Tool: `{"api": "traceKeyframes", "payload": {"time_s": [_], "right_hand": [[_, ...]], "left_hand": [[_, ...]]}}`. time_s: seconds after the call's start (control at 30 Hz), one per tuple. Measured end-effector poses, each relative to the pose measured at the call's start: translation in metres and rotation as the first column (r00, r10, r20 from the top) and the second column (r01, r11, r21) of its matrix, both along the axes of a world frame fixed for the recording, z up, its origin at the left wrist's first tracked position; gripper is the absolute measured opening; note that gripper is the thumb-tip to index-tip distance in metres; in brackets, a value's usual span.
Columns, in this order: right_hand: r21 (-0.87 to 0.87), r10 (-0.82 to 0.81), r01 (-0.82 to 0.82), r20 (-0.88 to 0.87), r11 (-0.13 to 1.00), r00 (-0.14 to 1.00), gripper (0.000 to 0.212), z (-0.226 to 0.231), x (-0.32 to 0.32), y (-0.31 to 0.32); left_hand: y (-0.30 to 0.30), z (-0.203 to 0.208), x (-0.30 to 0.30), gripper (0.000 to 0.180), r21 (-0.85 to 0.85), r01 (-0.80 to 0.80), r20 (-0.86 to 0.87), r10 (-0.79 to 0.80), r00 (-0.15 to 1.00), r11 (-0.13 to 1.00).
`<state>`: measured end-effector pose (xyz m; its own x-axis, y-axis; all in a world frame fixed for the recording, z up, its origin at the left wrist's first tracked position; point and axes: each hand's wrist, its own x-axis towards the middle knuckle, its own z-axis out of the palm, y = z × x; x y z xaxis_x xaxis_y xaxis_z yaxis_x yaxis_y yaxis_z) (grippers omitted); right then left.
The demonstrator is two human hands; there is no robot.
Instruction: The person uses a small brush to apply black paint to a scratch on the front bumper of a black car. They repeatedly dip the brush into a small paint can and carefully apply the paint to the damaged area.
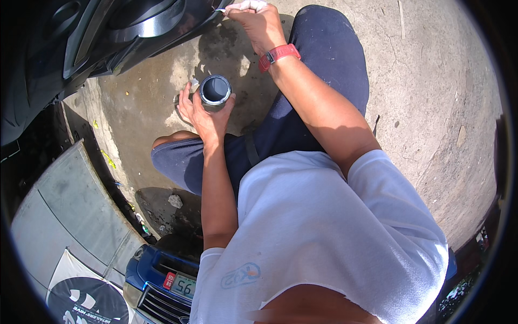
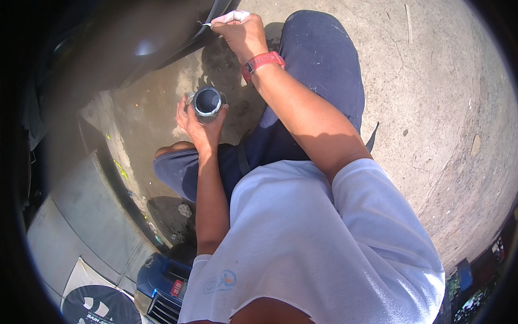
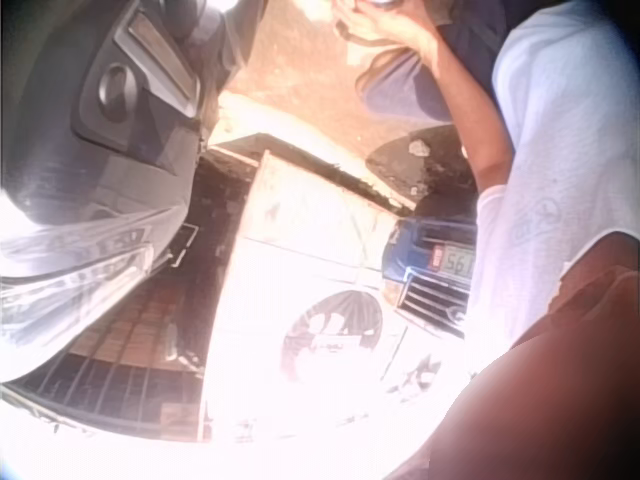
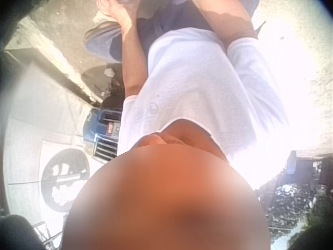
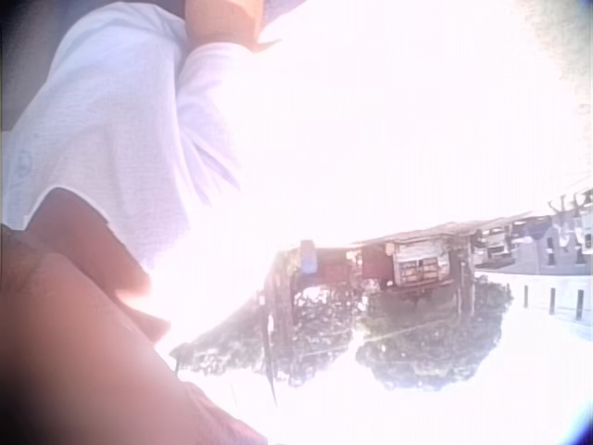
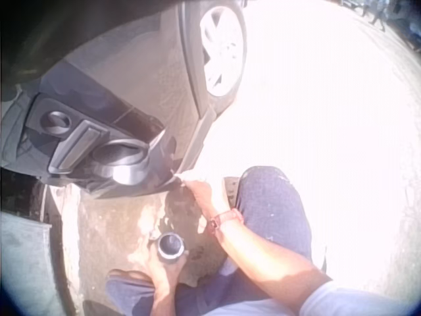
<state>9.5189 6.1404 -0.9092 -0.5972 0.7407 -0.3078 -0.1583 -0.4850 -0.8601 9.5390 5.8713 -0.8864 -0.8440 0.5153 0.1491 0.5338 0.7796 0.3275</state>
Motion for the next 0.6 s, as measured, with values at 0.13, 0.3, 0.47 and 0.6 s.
{"api": "traceKeyframes", "payload": {"time_s": [0.13,0.3,0.47,0.6], "right_hand": [[0.002,0.003,-0.003,-0.015,1.0,1.0,0.012,0.0028,0.0014,0.0002],[-0.008,0.016,-0.016,-0.016,1.0,1.0,0.012,0.0042,0.0014,-0.0003],[-0.023,0.003,-0.003,-0.012,1.0,1.0,0.011,0.0056,0.0018,-0.0009],[-0.011,-0.002,0.002,0.014,1.0,1.0,0.01,0.0082,0.0023,-0.0011]], "left_hand": [[0.0003,-0.0001,-0.0006,0.086,0.002,0.0,0.002,0.0,1.0,1.0],[0.0001,-0.0007,-0.001,0.085,0.007,0.002,0.001,-0.002,1.0,1.0],[-0.0001,0.0029,-0.0003,0.089,-0.063,0.012,-0.008,-0.012,1.0,0.998],[-0.0005,0.0009,-0.0006,0.087,-0.035,0.006,0.002,-0.006,1.0,0.999]]}}
